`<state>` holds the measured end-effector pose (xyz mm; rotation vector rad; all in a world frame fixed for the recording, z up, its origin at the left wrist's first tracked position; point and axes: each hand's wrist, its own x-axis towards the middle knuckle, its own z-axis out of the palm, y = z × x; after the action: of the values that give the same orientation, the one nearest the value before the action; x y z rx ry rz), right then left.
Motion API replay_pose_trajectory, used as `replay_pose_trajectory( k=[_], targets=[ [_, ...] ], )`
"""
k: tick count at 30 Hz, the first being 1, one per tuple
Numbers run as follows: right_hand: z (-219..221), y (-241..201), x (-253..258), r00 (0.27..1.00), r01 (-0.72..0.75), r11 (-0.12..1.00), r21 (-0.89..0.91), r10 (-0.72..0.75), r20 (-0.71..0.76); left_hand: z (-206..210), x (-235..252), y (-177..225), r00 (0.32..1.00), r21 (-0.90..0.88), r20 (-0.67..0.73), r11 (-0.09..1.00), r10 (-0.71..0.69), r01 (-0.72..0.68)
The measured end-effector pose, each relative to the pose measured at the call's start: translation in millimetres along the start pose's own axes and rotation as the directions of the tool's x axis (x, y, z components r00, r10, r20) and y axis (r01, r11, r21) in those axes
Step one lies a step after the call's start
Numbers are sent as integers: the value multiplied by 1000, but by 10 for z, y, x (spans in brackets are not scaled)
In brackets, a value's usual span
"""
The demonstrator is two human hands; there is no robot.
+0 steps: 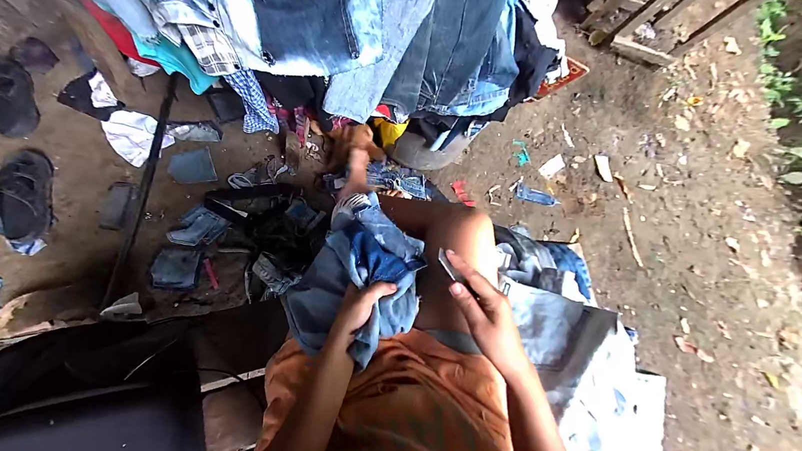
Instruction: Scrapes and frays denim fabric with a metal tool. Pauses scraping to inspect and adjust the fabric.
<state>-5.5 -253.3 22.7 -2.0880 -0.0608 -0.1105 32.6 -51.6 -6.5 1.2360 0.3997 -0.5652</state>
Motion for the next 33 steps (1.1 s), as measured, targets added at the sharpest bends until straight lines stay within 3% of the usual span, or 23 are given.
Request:
replay_pose_trajectory(
  k=[6,10,18,24,26,29,31,33],
  targets=[
    [34,-48,-47,996,-65,989,133,55,75,-28,-31,2,999,23,-53,1000,14,-12],
    [60,-93,-8,976,-160,987,-26,162,144,-22,-44,-5,999,-25,-43,999,21,-22],
    [141,-47,-84,968,-46,971,-235,102,231,43,-37,-20,1000,-39,-9,999,16,-17],
    [354,74,-93,994,-10,930,-368,51,101,25,-38,-7,1000,-29,-22,1000,2,-2],
    [363,117,-89,997,-68,958,-278,78,27,25,-48,-3,1000,-29,-26,1000,-2,1],
    [215,197,-39,981,-189,982,27,190,-38,19,-72,10,999,-23,-45,1000,3,-4],
    [142,172,-25,975,-217,965,149,220,-6,10,-88,13,998,-8,-60,1000,20,-20],
    [102,82,-32,970,-233,959,162,217,113,23,-90,-2,996,23,-76,999,47,-46]
  ],
)
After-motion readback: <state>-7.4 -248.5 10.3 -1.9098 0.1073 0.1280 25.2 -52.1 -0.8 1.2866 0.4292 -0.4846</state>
